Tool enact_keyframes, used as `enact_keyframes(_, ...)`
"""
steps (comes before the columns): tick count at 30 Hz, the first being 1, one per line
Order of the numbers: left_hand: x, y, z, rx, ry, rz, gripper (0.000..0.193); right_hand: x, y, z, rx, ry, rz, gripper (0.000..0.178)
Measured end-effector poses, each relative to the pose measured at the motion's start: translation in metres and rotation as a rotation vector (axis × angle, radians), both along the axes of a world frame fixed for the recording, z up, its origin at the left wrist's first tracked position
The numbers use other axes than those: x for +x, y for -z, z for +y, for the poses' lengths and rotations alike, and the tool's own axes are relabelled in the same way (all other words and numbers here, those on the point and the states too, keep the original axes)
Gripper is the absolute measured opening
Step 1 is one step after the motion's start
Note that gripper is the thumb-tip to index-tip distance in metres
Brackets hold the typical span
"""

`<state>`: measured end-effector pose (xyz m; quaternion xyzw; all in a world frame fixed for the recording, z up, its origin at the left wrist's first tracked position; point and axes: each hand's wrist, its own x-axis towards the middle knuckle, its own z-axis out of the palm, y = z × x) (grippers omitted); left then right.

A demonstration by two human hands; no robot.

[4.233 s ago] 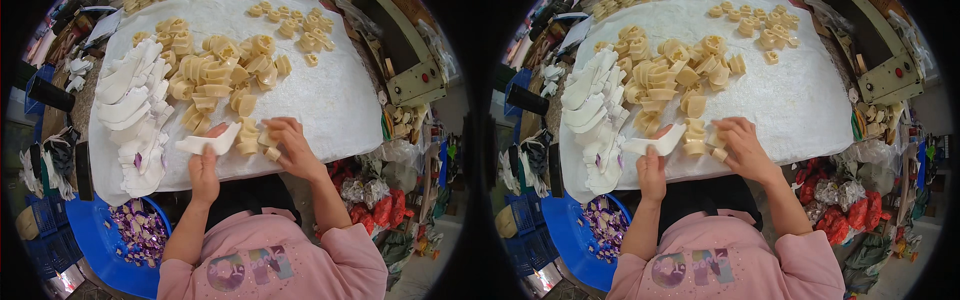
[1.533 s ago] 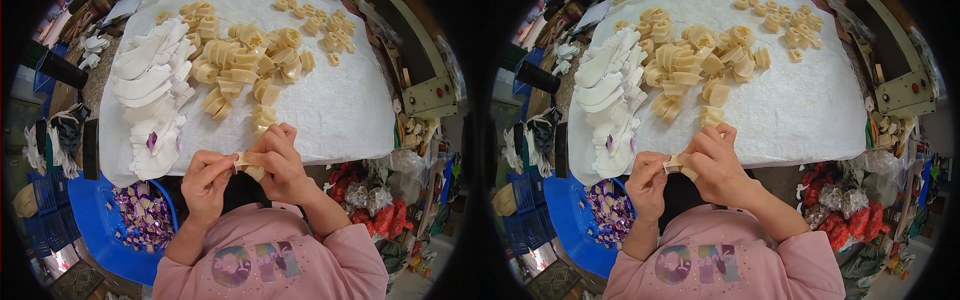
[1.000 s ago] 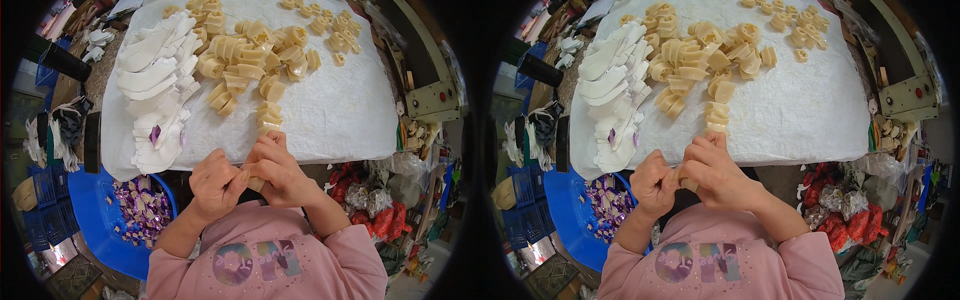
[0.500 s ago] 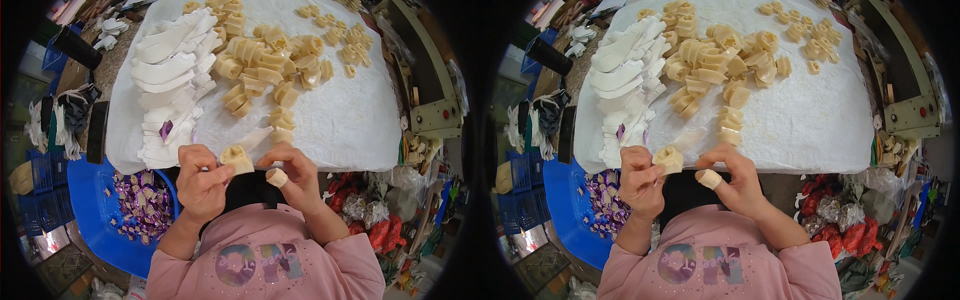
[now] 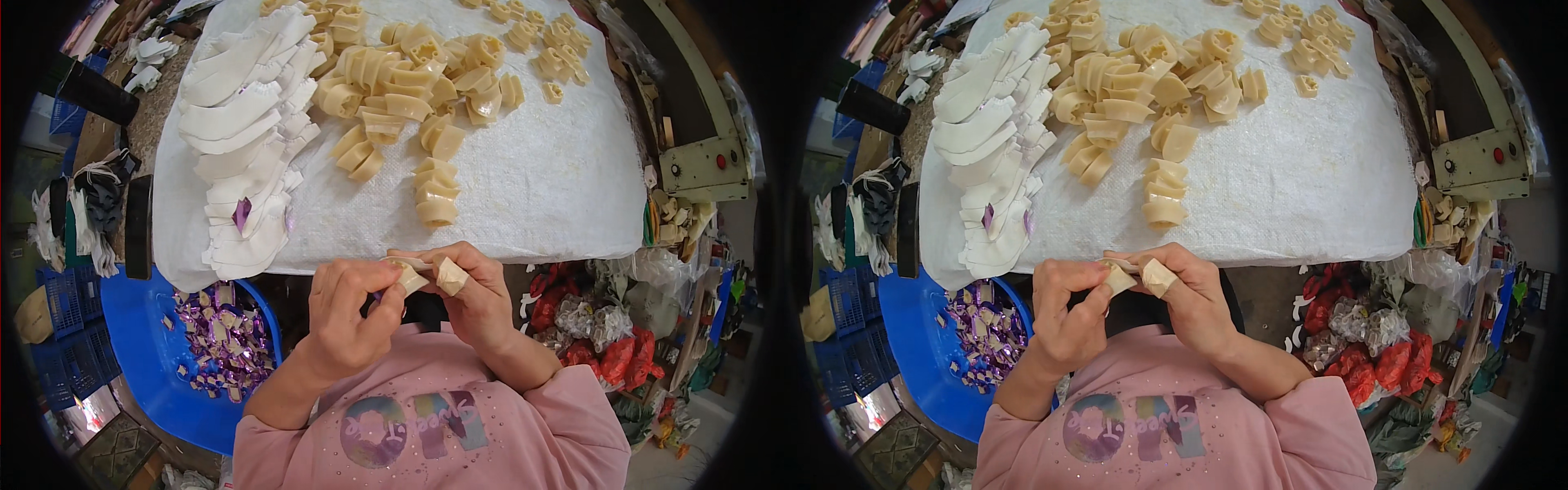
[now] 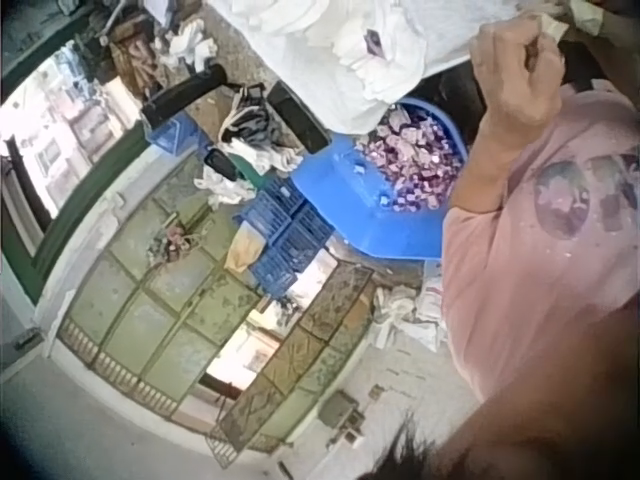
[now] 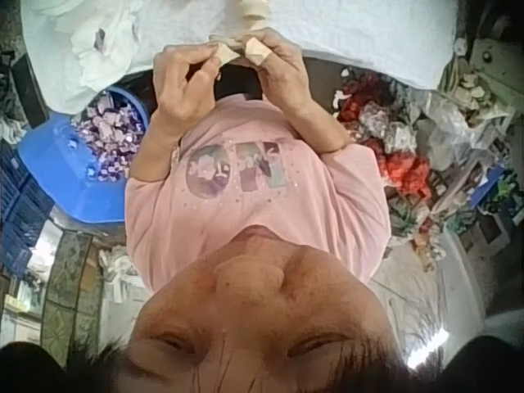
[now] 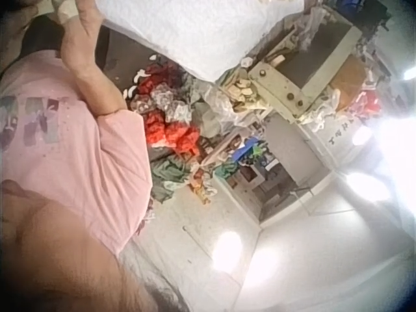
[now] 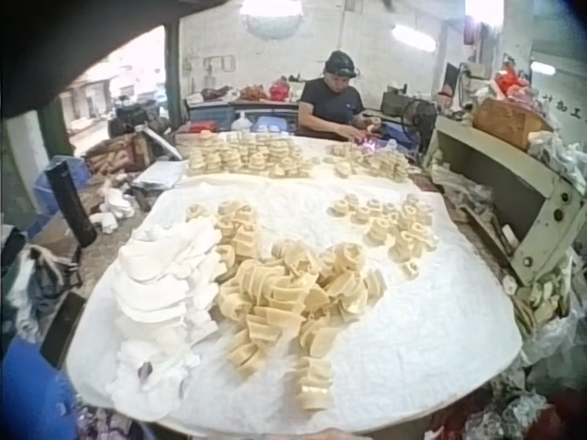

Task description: Manually attaching heel components or decorative elements to shoe sole parts using scissors to trim excess material.

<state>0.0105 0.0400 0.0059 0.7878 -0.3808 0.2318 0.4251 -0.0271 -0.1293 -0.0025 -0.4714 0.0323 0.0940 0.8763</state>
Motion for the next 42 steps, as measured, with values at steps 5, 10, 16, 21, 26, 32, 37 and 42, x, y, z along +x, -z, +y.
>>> enact_keyframes(5,-0.003,-0.005,-0.009,0.19,-0.118,-0.088,0.016,0.002,-0.006,0.009,-0.091,0.008,-0.055,0.024)
enact_keyframes(10,0.001,-0.001,-0.002,0.205,-0.142,0.006,0.016,0.013,-0.012,0.012,-0.812,-0.066,-0.35,0.028)
enact_keyframes(16,0.001,0.007,0.011,-0.245,0.033,0.356,0.023,0.037,-0.006,-0.011,-0.291,-0.285,-0.072,0.031)
enact_keyframes(21,0.001,0.009,0.011,-0.279,0.243,0.349,0.023,0.045,-0.004,-0.013,-0.226,-0.423,-0.076,0.045)
enact_keyframes(26,-0.001,0.01,0.017,-0.225,0.161,0.349,0.02,0.047,0.003,-0.002,-0.259,-0.418,-0.038,0.037)
enact_keyframes(32,-0.009,0.014,0.01,-0.626,0.104,0.62,0.011,0.044,0.006,0.012,-0.406,-0.253,-0.143,0.03)
enact_keyframes(37,-0.009,0.014,0.007,-0.841,0.021,0.815,0.017,0.043,0.011,0.009,-0.463,-0.168,-0.456,0.026)
enact_keyframes(42,-0.009,0.01,0.007,-0.817,0.054,0.806,0.014,0.043,0.005,0.018,-0.709,0.027,-0.689,0.025)
